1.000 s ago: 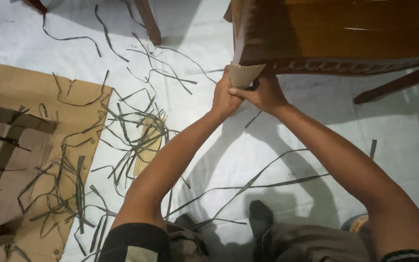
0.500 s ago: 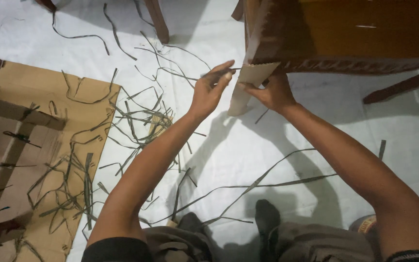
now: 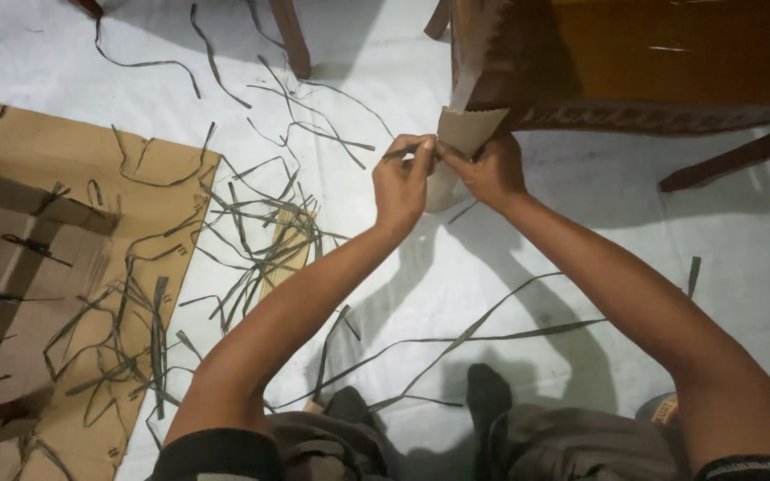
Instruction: Wrapping a wooden furniture leg with protective cardboard and securing it with plastic ties.
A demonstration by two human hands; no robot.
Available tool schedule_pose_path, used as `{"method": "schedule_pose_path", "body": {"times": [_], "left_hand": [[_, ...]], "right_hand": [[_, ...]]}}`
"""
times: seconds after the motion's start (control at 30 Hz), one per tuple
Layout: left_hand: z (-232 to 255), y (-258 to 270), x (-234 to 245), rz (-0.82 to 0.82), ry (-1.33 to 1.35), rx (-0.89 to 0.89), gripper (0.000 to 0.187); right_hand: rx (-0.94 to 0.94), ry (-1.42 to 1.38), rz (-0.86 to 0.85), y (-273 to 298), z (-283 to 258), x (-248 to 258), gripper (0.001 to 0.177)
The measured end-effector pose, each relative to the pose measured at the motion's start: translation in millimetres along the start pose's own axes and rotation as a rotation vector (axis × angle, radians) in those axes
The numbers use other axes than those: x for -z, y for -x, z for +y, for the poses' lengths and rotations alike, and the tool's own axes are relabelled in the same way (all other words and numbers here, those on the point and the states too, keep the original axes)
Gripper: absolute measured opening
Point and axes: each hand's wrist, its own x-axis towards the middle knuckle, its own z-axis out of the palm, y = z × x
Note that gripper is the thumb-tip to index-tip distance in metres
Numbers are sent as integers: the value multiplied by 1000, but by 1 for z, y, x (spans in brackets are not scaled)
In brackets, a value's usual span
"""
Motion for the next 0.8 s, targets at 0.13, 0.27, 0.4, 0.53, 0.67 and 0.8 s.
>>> {"method": "schedule_pose_path", "body": {"times": [0.13,0.27,0.4,0.53,0.67,0.8], "left_hand": [[-1,4,-8,51,73,63,23],[6,10,-9,69,38,82,22],[2,13,-12,70,46,70,22],[5,18,-11,59,8,54,19],[7,23,-14,36,-13,44,16],[1,23,-18,46,-7,32,14]], "right_hand": [[-41,-16,11,2,-5,4,53],[0,-114,-61,7,-12,22,44],[-4,-180,-110,23,-14,41,46],[-13,-179,56,37,11,30,33],[-104,-175,145,36,23,21,32],[-223,-248,132,35,19,18,25]]}}
